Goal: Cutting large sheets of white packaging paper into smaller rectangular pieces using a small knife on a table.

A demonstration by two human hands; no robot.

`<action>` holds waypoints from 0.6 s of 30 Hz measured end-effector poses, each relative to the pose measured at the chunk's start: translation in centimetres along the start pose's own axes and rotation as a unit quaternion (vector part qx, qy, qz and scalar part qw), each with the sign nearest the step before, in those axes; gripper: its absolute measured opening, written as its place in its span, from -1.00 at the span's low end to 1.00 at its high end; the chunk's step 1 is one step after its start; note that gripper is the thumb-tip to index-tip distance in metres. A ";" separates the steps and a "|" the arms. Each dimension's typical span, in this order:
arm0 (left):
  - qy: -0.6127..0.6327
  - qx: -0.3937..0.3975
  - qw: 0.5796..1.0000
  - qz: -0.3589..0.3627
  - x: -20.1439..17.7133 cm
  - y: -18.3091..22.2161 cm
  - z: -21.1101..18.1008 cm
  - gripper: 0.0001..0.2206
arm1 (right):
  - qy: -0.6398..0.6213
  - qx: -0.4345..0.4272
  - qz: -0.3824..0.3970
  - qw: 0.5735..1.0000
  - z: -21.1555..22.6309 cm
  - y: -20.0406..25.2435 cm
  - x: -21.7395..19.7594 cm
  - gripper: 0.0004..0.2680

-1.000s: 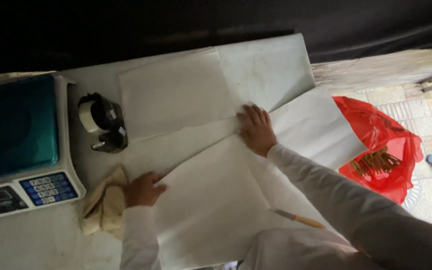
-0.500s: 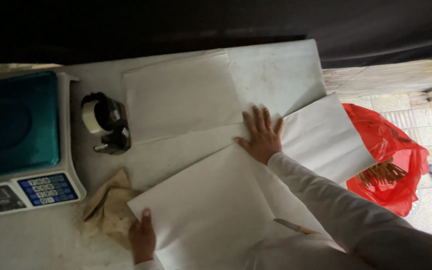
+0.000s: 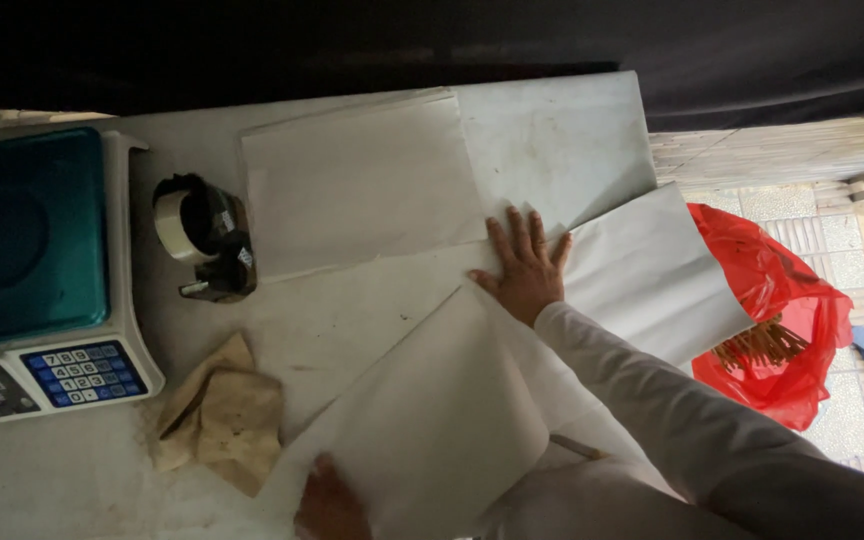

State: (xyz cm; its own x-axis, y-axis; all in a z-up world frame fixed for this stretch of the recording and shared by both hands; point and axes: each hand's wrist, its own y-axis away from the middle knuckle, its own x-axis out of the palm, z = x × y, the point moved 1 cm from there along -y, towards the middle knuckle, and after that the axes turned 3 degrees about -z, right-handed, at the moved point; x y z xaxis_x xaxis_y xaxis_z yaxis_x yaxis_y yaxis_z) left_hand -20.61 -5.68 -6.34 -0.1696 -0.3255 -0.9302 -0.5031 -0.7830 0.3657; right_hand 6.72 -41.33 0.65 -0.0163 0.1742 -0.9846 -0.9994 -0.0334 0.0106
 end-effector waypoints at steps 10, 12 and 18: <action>0.037 -0.070 0.997 0.021 1.1 0.5 3.4 -0.31 | 0.016 -0.028 -0.059 0.998 -0.3 0.2 0.4 -0.34; 0.065 -0.021 0.997 -0.031 1.4 1.9 4.6 -0.38 | -0.004 -0.022 -0.033 0.999 -0.3 0.3 0.0 -0.37; 0.063 0.117 0.962 -0.237 -1.4 4.7 2.8 -0.52 | -0.045 -0.078 -0.027 0.996 -1.5 4.0 0.1 -0.45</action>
State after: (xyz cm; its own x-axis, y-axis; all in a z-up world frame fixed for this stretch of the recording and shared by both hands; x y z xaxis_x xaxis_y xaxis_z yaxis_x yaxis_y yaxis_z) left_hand -25.11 -7.47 -3.39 0.2230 -0.0348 -0.9742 -0.6774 -0.7241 -0.1292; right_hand 2.79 -42.97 0.31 0.0275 0.2663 -0.9635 -0.9819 -0.1734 -0.0759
